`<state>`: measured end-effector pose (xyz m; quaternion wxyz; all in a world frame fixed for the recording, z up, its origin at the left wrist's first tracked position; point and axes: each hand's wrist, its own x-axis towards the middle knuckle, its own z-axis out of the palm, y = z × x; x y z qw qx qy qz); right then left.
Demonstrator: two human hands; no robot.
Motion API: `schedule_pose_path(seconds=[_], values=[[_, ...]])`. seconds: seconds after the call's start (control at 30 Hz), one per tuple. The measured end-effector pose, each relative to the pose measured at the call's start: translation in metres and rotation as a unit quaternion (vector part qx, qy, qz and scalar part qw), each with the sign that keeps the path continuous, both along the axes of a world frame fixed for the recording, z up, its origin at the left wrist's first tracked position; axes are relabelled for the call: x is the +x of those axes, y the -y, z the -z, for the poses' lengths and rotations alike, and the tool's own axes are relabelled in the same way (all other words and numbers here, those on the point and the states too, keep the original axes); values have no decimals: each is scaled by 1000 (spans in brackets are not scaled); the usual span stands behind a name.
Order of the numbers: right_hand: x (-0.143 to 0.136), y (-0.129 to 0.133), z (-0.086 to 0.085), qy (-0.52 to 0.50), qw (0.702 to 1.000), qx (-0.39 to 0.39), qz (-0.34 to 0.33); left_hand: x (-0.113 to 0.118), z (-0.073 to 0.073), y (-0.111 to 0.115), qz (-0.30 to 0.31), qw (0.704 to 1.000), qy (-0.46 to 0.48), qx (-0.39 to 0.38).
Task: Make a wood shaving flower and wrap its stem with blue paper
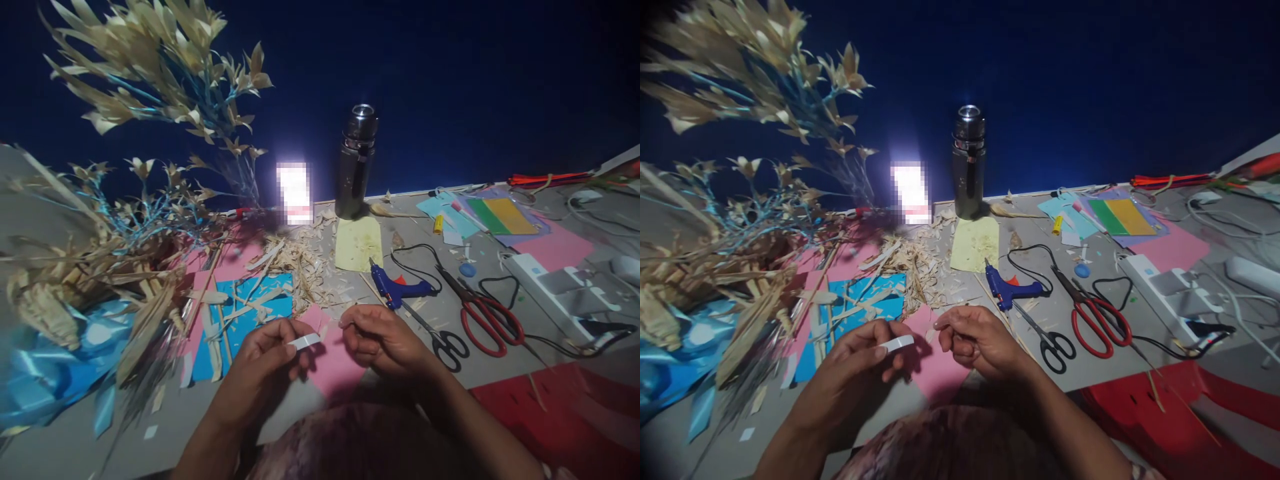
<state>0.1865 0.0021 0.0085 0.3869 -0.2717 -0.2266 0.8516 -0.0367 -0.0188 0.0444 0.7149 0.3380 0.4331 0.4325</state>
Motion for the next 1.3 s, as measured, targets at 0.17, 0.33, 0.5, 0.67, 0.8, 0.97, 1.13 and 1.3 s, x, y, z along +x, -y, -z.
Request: schedule_pose_path(seconds=[0.17, 0.33, 0.5, 0.67, 0.8, 0.97, 1.13, 1.3], values=[[8, 1, 3, 16, 1000, 3, 11, -40, 1, 4, -49, 970, -234, 46], [7, 0, 6, 44, 999, 12, 16, -58, 6, 21, -26, 950, -308, 35], [3, 2, 6, 65, 998, 2, 22, -61, 9, 30, -70, 952, -296, 41], [9, 3, 7, 76, 997, -5, 29, -108, -1, 39, -358, 871, -335, 13], [9, 2, 12, 79, 996, -13, 29, -130, 0, 42, -390, 830, -399, 14], [3, 0, 10, 78, 997, -2, 15, -108, 10, 28, -261, 803, -531, 72], [5, 0, 10, 89, 996, 6, 16, -82, 23, 7, -122, 806, -561, 146], [9, 2, 16, 82, 996, 8, 20, -70, 34, -9, -18, 768, -626, 134]])
